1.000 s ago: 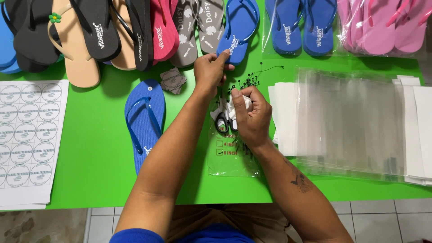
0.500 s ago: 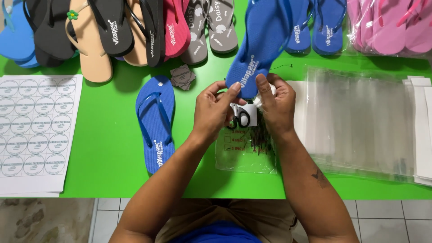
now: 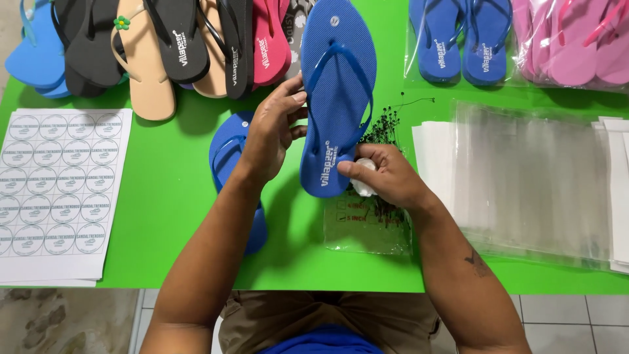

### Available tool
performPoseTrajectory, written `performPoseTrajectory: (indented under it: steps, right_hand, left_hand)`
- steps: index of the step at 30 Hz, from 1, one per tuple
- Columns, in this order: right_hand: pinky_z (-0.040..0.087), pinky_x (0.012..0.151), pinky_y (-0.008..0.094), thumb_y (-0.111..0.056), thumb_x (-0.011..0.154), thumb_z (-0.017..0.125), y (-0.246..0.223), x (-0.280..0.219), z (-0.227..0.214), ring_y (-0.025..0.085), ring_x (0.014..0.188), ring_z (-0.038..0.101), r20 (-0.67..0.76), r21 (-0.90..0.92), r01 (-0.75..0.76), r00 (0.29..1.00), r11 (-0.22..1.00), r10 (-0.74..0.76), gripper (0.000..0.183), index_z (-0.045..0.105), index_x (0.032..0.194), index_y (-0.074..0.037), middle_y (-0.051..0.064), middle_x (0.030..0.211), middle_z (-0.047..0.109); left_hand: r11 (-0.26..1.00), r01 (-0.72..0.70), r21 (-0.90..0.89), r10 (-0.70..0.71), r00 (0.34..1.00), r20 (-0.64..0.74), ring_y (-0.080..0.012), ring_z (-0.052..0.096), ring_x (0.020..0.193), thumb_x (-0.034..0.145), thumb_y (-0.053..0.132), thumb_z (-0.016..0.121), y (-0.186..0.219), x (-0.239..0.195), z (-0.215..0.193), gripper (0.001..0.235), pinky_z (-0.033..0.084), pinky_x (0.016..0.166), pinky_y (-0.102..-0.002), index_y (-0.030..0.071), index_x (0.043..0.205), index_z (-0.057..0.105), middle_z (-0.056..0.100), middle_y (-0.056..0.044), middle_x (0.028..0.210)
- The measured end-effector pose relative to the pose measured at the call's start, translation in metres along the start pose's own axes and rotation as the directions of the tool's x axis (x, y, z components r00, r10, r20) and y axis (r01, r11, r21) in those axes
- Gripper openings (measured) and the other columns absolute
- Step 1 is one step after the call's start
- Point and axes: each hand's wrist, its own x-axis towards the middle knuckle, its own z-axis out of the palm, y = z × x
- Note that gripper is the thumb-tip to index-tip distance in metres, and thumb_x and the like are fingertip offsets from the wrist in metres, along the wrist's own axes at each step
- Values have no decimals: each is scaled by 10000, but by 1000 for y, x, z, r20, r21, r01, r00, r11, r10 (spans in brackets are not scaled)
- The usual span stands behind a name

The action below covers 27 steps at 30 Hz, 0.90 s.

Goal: Cleaning flip-flops with a cloth and placing them into plastic bags for packaging in a manufacturing setting.

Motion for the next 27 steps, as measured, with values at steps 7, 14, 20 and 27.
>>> performPoseTrajectory:
  steps: [7, 14, 20, 27]
  right_hand:
    - [533, 609, 270, -207, 951, 731, -29, 6, 4, 90, 608, 627, 199, -57, -11, 980, 998, 23, 184, 744, 850, -53, 76, 664, 718]
    - [514, 572, 251, -194, 985, 700, 1, 6, -17, 100, 590, 601, -42, -19, 57, 997, 998, -58, 213, 724, 1032, 12, 76, 701, 682]
    - [567, 660, 227, -187, 1024, 686, 18, 8, -31, 113, 753, 660, -443, 105, 314, 864, 944, -238, 304, 613, 1221, 32, 122, 914, 680]
    - [558, 876, 323, -117, 1058, 654, 1, 0, 3, 126, 939, 609, -404, -310, 389, 772, 867, -491, 316, 622, 1314, 66, 123, 1007, 661]
  left_hand:
    - [961, 32, -274, -49, 997, -53, -176, 700, 788, 911, 244, 579, -44, 24, -22, 494, 587, 696, -284, 45, 1362, 600, 717, -83, 887]
    - [968, -86, -236, 59, 991, -120, -187, 771, 704, 893, 86, 768, -36, 16, -11, 127, 644, 590, -305, 54, 975, 675, 742, -102, 781]
    - [996, -62, -68, 59, 997, -52, -176, 745, 687, 877, 103, 777, -36, -1, 7, 131, 637, 564, -313, 60, 965, 690, 712, -87, 759]
    - [947, -111, 301, 118, 993, -6, -159, 683, 764, 909, 134, 730, -50, -4, 7, 157, 618, 636, -357, 71, 1052, 715, 710, -96, 818]
